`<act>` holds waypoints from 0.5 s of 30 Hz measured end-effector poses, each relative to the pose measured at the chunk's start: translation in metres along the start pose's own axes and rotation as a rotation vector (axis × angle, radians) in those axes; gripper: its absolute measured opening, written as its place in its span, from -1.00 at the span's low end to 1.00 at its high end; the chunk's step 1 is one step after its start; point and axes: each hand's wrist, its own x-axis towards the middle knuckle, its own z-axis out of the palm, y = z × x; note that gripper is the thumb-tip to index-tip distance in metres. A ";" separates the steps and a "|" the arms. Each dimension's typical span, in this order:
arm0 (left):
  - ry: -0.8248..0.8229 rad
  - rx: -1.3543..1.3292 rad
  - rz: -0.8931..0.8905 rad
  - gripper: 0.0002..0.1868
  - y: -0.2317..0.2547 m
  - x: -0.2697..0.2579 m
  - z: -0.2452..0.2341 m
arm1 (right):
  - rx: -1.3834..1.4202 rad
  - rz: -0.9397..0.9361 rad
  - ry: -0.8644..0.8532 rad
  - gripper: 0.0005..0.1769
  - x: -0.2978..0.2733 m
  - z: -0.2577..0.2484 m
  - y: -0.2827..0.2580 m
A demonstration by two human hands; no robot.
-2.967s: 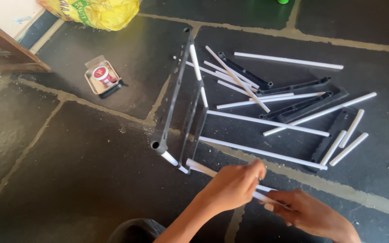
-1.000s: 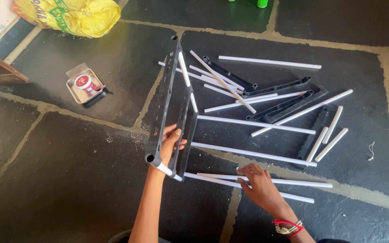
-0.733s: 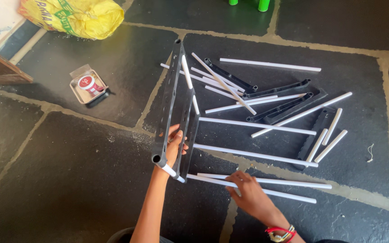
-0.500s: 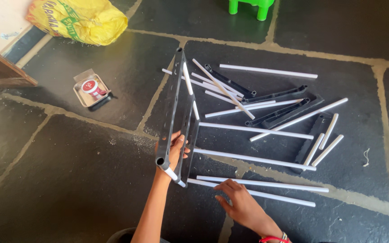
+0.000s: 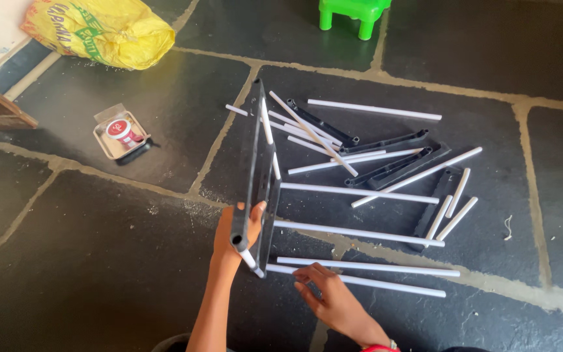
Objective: The person assembles a plastic rack by inserting white rods into a black frame. They repeatedly attempt to fit a rod into a hole, eventually succeeding and placing the rod into the structure. The person then lifts the partially assembled frame.
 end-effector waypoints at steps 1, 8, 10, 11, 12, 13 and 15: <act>-0.047 0.008 -0.003 -0.43 0.000 -0.003 -0.003 | 0.051 0.084 -0.009 -0.68 0.004 0.003 -0.002; 0.053 -0.075 0.214 -0.53 -0.021 -0.001 -0.014 | 0.332 0.177 0.326 -0.57 0.099 0.026 0.013; 0.032 -0.396 0.128 -0.60 -0.026 0.029 -0.005 | 0.555 0.187 0.399 -0.47 0.148 0.024 0.021; 0.017 -0.558 0.082 -0.63 -0.028 0.046 0.001 | 0.763 0.144 0.412 -0.38 0.171 0.023 0.024; 0.127 -0.534 0.226 -0.63 -0.027 0.064 0.007 | 0.833 0.232 0.405 -0.35 0.192 0.020 0.024; 0.237 -0.508 0.369 -0.62 -0.025 0.083 0.011 | 0.904 0.320 0.398 -0.32 0.213 0.019 0.021; 0.217 -0.507 0.435 -0.66 -0.007 0.130 0.014 | 0.977 0.358 0.369 -0.30 0.248 0.013 0.018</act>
